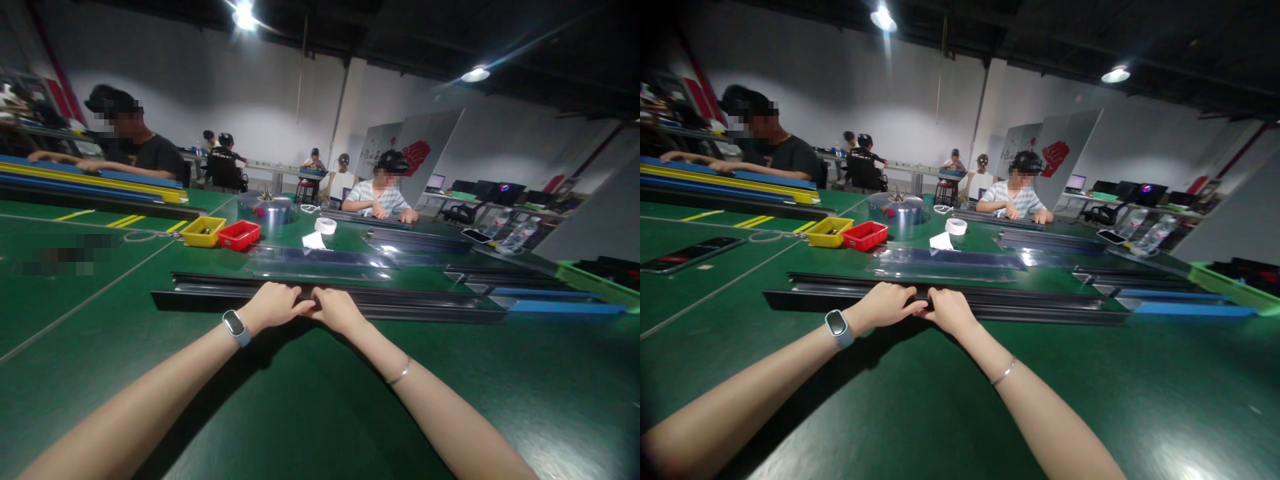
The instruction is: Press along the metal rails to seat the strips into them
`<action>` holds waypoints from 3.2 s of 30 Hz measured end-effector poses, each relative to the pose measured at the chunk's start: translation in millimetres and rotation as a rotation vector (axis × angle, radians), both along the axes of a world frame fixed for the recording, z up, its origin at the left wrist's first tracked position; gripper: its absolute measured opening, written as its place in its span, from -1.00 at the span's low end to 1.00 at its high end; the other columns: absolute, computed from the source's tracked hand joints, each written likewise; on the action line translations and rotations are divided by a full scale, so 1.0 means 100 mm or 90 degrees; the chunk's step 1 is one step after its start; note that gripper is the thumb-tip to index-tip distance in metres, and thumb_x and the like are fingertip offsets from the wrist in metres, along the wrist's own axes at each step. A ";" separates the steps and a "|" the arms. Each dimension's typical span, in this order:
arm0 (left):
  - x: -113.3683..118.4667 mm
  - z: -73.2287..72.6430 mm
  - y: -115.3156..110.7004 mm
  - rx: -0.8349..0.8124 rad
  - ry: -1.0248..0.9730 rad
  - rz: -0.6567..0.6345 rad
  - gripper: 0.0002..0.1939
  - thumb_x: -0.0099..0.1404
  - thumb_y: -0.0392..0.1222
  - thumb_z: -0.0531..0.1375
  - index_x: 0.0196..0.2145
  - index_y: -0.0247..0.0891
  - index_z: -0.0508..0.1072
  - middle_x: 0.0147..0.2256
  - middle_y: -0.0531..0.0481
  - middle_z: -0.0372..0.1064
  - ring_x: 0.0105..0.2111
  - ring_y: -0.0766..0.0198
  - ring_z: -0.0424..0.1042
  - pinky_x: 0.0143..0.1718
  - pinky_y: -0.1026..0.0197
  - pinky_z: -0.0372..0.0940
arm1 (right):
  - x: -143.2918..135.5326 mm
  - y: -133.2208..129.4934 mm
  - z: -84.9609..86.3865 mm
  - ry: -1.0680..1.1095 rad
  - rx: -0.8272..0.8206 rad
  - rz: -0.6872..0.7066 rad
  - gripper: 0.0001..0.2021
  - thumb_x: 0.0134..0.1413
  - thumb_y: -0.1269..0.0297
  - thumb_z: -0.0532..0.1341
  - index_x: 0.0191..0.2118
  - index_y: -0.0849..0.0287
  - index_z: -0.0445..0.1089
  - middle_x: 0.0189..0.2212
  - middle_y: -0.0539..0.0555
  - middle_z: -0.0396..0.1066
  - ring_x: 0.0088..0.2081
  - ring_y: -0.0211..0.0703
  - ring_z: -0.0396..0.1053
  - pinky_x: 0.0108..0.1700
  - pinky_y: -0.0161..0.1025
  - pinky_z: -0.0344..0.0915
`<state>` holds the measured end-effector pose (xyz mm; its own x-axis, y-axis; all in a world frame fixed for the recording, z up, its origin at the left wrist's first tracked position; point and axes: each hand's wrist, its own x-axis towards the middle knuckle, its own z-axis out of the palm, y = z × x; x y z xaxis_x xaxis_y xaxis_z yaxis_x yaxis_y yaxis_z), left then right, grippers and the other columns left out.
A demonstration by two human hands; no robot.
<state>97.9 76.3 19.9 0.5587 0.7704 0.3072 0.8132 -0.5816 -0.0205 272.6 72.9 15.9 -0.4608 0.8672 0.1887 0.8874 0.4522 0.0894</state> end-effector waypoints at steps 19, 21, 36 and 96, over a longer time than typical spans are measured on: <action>0.02 0.01 -0.01 0.006 0.002 -0.013 -0.40 0.22 0.22 -0.28 -0.35 -0.28 0.34 -0.48 -0.13 0.41 -0.46 0.13 0.40 -0.44 0.17 0.16 | 0.01 -0.04 0.09 0.001 -0.018 -0.012 -0.60 -0.01 -0.09 0.05 -0.24 0.17 0.25 -0.38 0.12 0.43 -0.31 -0.07 0.39 -0.32 -0.27 0.17; 0.01 0.02 -0.01 0.010 0.000 -0.008 -0.40 0.22 0.22 -0.29 -0.34 -0.28 0.33 -0.48 -0.12 0.41 -0.46 0.13 0.40 -0.44 0.17 0.16 | 0.02 -0.03 0.08 0.017 -0.009 -0.006 -0.63 0.00 -0.06 0.06 -0.25 0.16 0.25 -0.40 0.10 0.43 -0.32 -0.08 0.39 -0.33 -0.29 0.17; 0.03 0.05 -0.02 0.000 0.015 0.005 -0.37 0.23 0.20 -0.31 -0.38 -0.30 0.36 -0.47 -0.15 0.41 -0.44 0.13 0.40 -0.41 0.16 0.17 | 0.02 -0.02 0.07 0.016 -0.042 -0.026 -0.58 0.00 -0.11 0.02 -0.25 0.16 0.27 -0.37 0.11 0.43 -0.31 -0.11 0.38 -0.32 -0.30 0.15; 0.15 -0.07 0.03 -0.014 0.000 0.003 -0.39 0.24 0.19 -0.24 -0.47 -0.30 0.40 -0.48 -0.16 0.40 -0.43 0.14 0.40 -0.41 0.17 0.21 | 0.07 0.02 0.02 -0.018 -0.050 -0.039 -0.47 -0.06 -0.24 -0.06 -0.32 0.11 0.39 -0.35 0.10 0.44 -0.29 -0.08 0.37 -0.29 -0.25 0.19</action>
